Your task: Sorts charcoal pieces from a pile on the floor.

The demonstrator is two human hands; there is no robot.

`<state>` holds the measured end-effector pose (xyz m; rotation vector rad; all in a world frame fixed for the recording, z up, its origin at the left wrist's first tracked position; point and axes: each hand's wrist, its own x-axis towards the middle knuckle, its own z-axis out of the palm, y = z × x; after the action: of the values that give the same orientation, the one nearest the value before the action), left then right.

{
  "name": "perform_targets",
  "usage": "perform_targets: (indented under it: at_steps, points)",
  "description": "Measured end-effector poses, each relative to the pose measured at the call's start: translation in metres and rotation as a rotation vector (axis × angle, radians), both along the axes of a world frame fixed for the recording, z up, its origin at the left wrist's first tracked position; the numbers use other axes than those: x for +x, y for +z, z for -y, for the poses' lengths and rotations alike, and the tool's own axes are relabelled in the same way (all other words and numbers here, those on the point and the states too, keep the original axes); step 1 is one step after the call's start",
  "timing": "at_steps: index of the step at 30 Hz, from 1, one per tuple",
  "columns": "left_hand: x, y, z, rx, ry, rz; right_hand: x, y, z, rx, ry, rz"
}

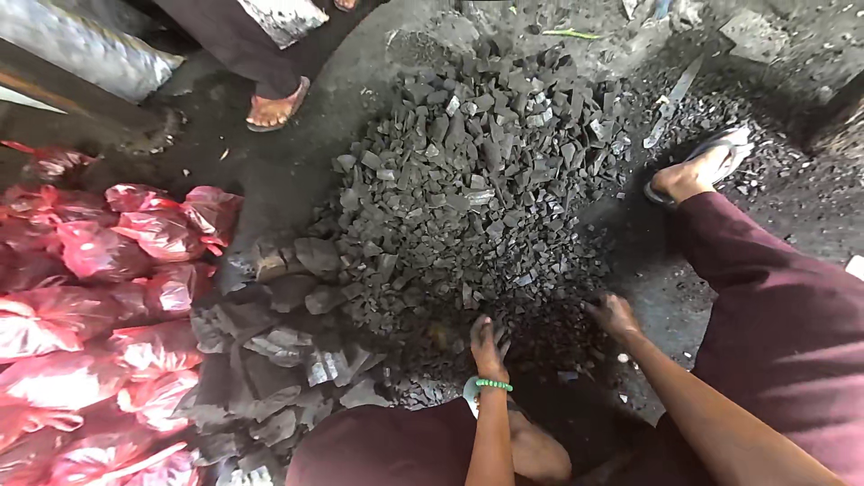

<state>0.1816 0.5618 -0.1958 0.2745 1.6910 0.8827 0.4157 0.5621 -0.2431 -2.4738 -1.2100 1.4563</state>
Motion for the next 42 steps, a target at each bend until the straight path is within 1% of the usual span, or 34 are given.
perform_targets:
  at_steps: [3,4,5,6,7,8,9,10,11,12,13,14,15,16,17,19,23,25,28,30,32,35,38,40,42]
  points:
    - [-0.005,-0.004,-0.001,-0.005,-0.055,-0.04,0.02,0.012,-0.011,0.0,0.061,-0.093]
    - [-0.007,-0.006,-0.001,-0.01,-0.086,-0.046,0.032,0.021,-0.015,0.026,0.069,-0.139]
    - [-0.008,-0.007,0.0,-0.022,-0.133,-0.065,0.046,0.034,-0.017,0.101,0.025,-0.184]
    - [-0.009,-0.009,0.002,-0.038,-0.218,-0.103,0.061,0.047,-0.018,0.241,-0.108,-0.24]
    - [-0.009,-0.013,0.002,-0.063,-0.349,-0.163,0.078,0.057,-0.018,0.448,-0.329,-0.311]
    - [-0.007,-0.016,0.003,-0.096,-0.524,-0.236,0.093,0.063,-0.022,0.662,-0.607,-0.402]
    - [-0.003,-0.017,0.005,-0.139,-0.727,-0.302,0.106,0.072,-0.03,0.811,-0.867,-0.511]
    - [0.003,-0.017,0.009,-0.182,-0.929,-0.353,0.115,0.079,-0.033,0.87,-1.033,-0.6]
    - [0.013,-0.016,0.014,-0.232,-1.121,-0.389,0.117,0.082,-0.034,0.841,-1.087,-0.576]
    - [0.025,-0.016,0.019,-0.29,-1.294,-0.416,0.113,0.079,-0.03,0.748,-1.003,-0.486]
    - [0.039,-0.016,0.025,-0.346,-1.438,-0.434,0.106,0.073,-0.026,0.606,-0.833,-0.387]
    - [0.051,-0.016,0.034,-0.387,-1.55,-0.449,0.095,0.066,-0.019,0.418,-0.655,-0.33]
    - [0.062,-0.016,0.043,-0.413,-1.628,-0.468,0.082,0.054,-0.011,0.224,-0.506,-0.279]
    - [0.07,-0.016,0.052,-0.431,-1.676,-0.496,0.067,0.037,0.0,0.057,-0.41,-0.235]
    - [0.076,-0.017,0.059,-0.442,-1.702,-0.527,0.055,0.019,0.012,-0.072,-0.353,-0.178]
    - [0.08,-0.023,0.065,-0.436,-1.727,-0.591,0.034,-0.007,0.036,-0.199,-0.339,-0.077]
    - [0.073,-0.027,0.062,-0.432,-1.706,-0.637,0.009,-0.021,0.055,-0.195,-0.31,-0.023]
    - [0.071,-0.029,0.06,-0.454,-1.627,-0.618,-0.001,-0.021,0.059,-0.183,-0.33,-0.025]
    - [0.063,-0.036,0.063,-0.493,-1.359,-0.539,-0.026,-0.015,0.071,-0.185,-0.295,-0.036]
    - [0.056,-0.042,0.064,-0.467,-1.143,-0.451,-0.045,-0.008,0.073,-0.157,-0.315,-0.109]
    - [0.051,-0.044,0.065,-0.443,-0.97,-0.365,-0.06,-0.009,0.076,-0.092,-0.382,-0.209]
    - [0.047,-0.041,0.062,-0.392,-0.712,-0.25,-0.088,-0.011,0.076,0.068,-0.388,-0.302]
    - [0.036,-0.031,0.045,-0.365,-0.583,-0.268,-0.117,-0.001,0.057,0.106,-0.419,-0.322]
    - [0.023,-0.027,0.033,-0.251,-0.395,-0.241,-0.132,0.012,0.033,0.134,-0.412,-0.369]
    - [0.011,-0.024,0.022,-0.112,-0.17,-0.222,-0.137,0.025,0.008,0.222,-0.347,-0.475]
